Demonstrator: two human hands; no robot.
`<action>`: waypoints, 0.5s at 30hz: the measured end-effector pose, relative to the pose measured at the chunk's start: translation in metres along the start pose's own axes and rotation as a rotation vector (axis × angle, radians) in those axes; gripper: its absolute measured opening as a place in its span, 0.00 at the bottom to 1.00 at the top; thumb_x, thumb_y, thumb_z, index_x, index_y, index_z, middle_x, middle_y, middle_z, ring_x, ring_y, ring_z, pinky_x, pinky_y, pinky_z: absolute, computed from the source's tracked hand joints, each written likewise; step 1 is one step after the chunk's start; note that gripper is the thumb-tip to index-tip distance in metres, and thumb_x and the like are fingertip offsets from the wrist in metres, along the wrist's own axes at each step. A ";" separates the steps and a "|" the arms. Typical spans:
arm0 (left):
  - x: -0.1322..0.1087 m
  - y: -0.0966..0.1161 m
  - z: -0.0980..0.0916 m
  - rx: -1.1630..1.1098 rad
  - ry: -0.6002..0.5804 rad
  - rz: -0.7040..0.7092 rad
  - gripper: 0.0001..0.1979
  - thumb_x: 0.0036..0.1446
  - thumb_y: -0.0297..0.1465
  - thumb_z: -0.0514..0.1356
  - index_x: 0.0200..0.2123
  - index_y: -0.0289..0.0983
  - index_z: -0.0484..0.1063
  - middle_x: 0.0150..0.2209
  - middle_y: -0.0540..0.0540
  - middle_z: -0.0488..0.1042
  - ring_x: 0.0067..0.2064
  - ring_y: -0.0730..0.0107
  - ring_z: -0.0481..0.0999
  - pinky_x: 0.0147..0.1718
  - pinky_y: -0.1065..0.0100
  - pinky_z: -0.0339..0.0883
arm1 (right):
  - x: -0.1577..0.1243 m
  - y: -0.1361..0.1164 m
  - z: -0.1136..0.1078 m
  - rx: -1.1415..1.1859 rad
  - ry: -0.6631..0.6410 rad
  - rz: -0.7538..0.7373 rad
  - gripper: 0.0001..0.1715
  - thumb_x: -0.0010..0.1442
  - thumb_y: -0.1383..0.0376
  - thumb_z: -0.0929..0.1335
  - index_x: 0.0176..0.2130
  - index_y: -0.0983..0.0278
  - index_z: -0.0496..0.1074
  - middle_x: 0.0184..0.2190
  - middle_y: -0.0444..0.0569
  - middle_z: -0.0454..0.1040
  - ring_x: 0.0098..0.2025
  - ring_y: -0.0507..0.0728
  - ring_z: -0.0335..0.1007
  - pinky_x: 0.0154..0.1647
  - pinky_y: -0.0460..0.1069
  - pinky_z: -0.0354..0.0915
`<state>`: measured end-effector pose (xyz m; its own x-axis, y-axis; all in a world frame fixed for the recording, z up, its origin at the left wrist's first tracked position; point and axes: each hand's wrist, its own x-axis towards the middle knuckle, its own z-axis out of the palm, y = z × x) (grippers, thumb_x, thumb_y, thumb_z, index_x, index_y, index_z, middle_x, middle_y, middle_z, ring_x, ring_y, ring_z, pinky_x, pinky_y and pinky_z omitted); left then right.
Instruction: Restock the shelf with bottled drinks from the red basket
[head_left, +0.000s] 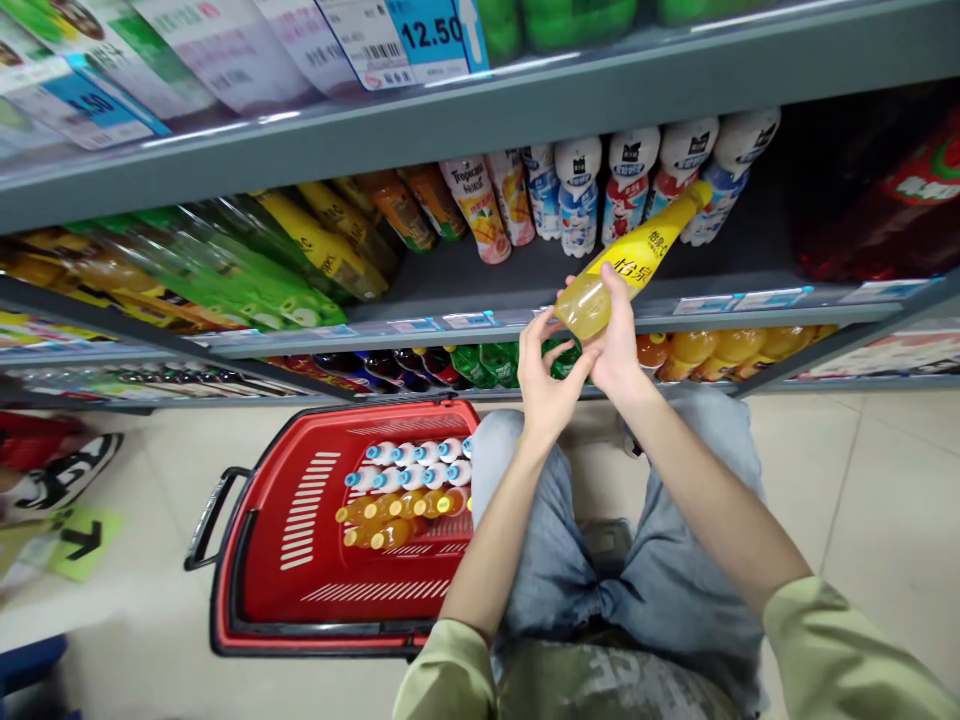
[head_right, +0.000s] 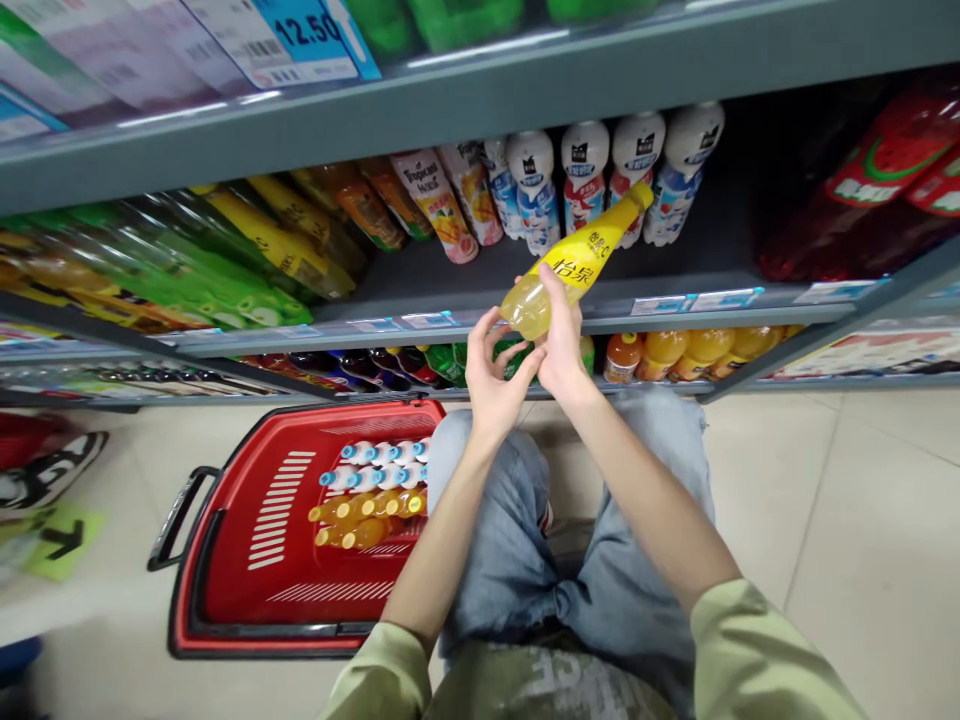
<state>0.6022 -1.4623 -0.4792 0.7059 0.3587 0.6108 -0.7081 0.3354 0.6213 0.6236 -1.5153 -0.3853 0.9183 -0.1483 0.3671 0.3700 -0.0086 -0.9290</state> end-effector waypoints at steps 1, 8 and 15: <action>0.000 -0.001 0.000 -0.011 0.016 -0.011 0.35 0.57 0.44 0.72 0.64 0.51 0.63 0.67 0.41 0.63 0.63 0.56 0.71 0.55 0.60 0.77 | -0.004 0.000 0.003 0.022 0.014 0.008 0.35 0.61 0.40 0.64 0.54 0.61 0.67 0.51 0.55 0.77 0.51 0.62 0.79 0.45 0.55 0.78; 0.004 -0.008 -0.008 -0.112 0.067 -0.156 0.36 0.51 0.48 0.74 0.59 0.48 0.64 0.61 0.41 0.70 0.57 0.62 0.77 0.52 0.63 0.77 | -0.016 0.000 0.012 -0.001 -0.053 -0.108 0.33 0.52 0.47 0.76 0.50 0.60 0.69 0.47 0.50 0.78 0.46 0.59 0.79 0.48 0.53 0.76; 0.002 -0.004 -0.006 -0.255 -0.041 -0.292 0.38 0.51 0.53 0.72 0.60 0.46 0.65 0.52 0.42 0.77 0.54 0.60 0.81 0.54 0.60 0.74 | -0.003 -0.021 -0.003 -0.256 -0.064 -0.207 0.33 0.67 0.39 0.60 0.58 0.57 0.67 0.52 0.51 0.77 0.57 0.62 0.75 0.53 0.57 0.75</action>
<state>0.6064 -1.4582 -0.4839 0.8748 0.1832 0.4484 -0.4556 0.6258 0.6331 0.6124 -1.5175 -0.3673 0.8375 -0.0553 0.5436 0.5093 -0.2814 -0.8133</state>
